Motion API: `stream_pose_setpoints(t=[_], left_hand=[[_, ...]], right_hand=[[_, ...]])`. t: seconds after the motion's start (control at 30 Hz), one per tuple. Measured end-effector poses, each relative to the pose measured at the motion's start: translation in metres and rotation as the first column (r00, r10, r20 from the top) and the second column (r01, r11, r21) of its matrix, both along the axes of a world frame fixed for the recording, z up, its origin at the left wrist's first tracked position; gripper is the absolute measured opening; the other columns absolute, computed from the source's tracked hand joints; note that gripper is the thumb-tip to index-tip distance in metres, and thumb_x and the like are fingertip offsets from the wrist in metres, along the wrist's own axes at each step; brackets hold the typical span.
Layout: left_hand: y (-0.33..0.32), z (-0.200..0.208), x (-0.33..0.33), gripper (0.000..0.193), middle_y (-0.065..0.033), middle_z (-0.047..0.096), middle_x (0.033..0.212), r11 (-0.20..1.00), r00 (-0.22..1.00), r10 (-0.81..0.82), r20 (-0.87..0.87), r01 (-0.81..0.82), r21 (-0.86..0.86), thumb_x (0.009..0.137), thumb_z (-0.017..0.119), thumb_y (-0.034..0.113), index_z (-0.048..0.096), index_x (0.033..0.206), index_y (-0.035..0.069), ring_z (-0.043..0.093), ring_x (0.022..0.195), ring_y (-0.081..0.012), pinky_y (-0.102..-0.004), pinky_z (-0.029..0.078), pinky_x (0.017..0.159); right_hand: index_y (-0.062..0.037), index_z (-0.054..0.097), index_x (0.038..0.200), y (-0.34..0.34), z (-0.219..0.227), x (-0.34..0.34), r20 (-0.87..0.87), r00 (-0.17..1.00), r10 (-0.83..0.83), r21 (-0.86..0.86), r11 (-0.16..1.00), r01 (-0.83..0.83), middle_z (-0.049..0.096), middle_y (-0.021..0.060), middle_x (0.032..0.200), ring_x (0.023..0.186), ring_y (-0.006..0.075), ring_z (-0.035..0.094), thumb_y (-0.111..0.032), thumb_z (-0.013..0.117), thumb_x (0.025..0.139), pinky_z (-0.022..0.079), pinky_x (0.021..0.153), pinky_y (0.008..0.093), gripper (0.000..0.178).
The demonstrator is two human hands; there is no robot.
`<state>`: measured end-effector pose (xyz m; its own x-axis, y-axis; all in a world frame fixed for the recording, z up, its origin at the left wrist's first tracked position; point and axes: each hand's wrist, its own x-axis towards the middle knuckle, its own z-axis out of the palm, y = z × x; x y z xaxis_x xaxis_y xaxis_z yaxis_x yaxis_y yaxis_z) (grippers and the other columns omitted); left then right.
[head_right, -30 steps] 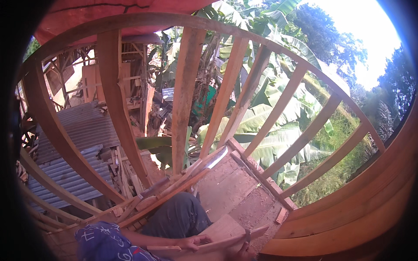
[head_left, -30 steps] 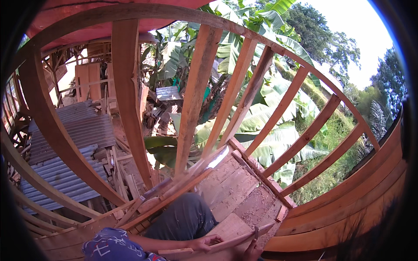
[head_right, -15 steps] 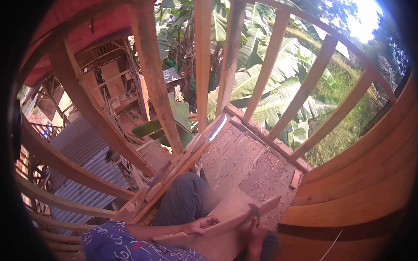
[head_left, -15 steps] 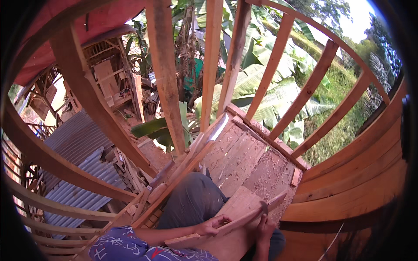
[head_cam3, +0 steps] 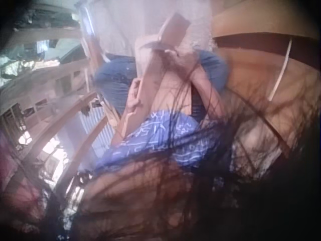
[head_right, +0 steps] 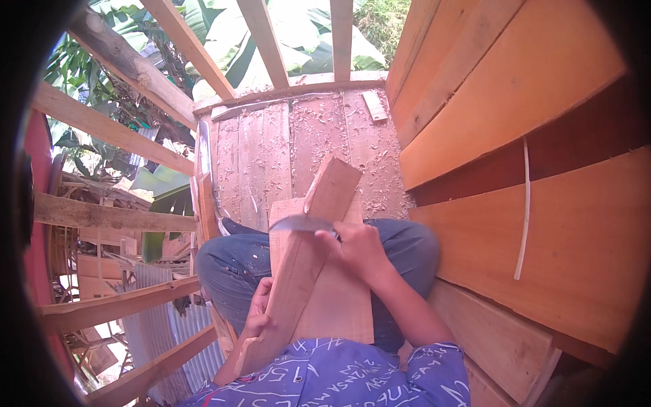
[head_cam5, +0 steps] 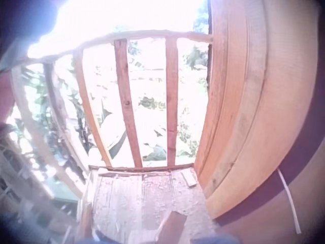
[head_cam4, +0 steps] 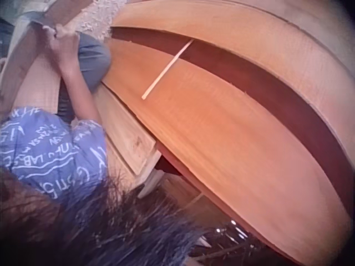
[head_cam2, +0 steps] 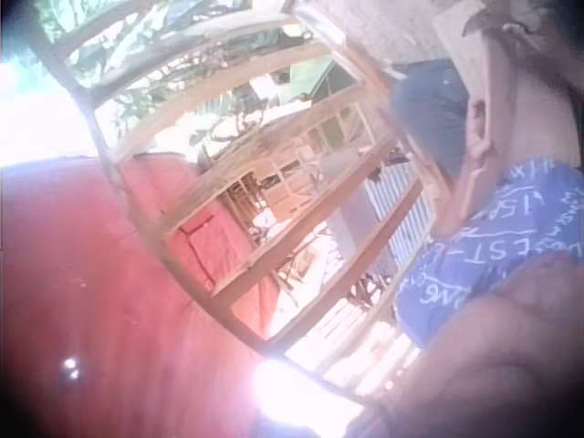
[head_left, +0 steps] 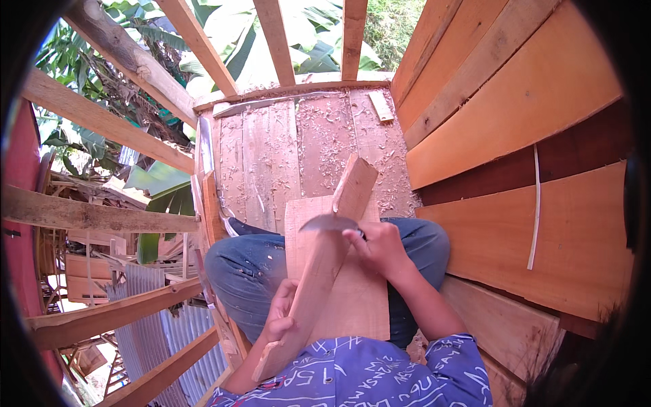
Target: The person sits cross-legged on a wooden floor and uses a curved knife to shave and shape a rectangular piece of wood. They hold the wood with their left hand and repeatedly scrape the surface with the knife in their right hand, removing thin layers of wood.
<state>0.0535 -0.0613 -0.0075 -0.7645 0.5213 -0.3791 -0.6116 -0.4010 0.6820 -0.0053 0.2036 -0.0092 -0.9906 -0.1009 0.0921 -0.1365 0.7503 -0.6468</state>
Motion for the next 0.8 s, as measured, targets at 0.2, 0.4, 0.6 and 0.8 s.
stream_pose_setpoints(t=[0.2, 0.4, 0.6, 0.8], left_hand=[[-0.005, -0.004, -0.002, 0.08, -0.0073, 0.053, 0.121, 0.998, 1.0, -0.016, 0.016, 0.017, -0.064, 0.053, 0.061, 0.007, 0.04, 0.13, 0.008, 0.05, 0.119, -0.0187, -0.0296, 0.035, 0.103], [0.0, 0.001, -0.011, 0.08, -0.0082, 0.052, 0.122, 0.994, 0.998, -0.033, 0.047, 0.038, -0.106, 0.05, 0.061, 0.005, 0.04, 0.127, 0.007, 0.05, 0.119, -0.0192, -0.0306, 0.035, 0.103], [0.0, 0.005, -0.01, 0.081, -0.0077, 0.052, 0.12, 0.991, 0.996, -0.007, 0.089, 0.019, -0.134, 0.049, 0.062, 0.004, 0.04, 0.126, 0.007, 0.051, 0.116, -0.0192, -0.0312, 0.037, 0.101], [-0.001, 0.007, -0.006, 0.08, -0.0072, 0.053, 0.117, 0.994, 0.997, -0.021, 0.076, 0.029, -0.103, 0.048, 0.063, 0.004, 0.039, 0.125, 0.007, 0.051, 0.115, -0.0186, -0.0306, 0.037, 0.1]], right_hand=[[-0.0035, 0.057, 0.066, -0.007, -0.006, 0.004, -0.047, 0.995, 0.087, -0.065, 0.994, -0.09, 0.06, 0.0175, 0.062, 0.061, 0.0361, 0.065, -0.051, 0.064, 0.089, 0.05, 0.055, 0.0452, 0.053], [-0.0049, 0.055, 0.064, 0.002, -0.008, -0.003, -0.035, 0.997, -0.069, -0.052, 0.996, 0.068, 0.059, 0.0158, 0.06, 0.059, 0.0335, 0.065, -0.05, 0.064, 0.089, 0.049, 0.052, 0.0422, 0.052], [-0.0046, 0.057, 0.067, 0.026, -0.013, -0.029, -0.025, 0.982, -0.188, -0.047, 0.981, 0.187, 0.06, 0.0169, 0.06, 0.056, 0.0346, 0.064, -0.051, 0.064, 0.089, 0.048, 0.05, 0.044, 0.052], [-0.0052, 0.053, 0.066, 0.018, -0.012, -0.013, -0.079, 0.993, -0.086, -0.084, 0.993, 0.079, 0.057, 0.0141, 0.059, 0.055, 0.0334, 0.062, -0.042, 0.069, 0.087, 0.047, 0.049, 0.0416, 0.046]])
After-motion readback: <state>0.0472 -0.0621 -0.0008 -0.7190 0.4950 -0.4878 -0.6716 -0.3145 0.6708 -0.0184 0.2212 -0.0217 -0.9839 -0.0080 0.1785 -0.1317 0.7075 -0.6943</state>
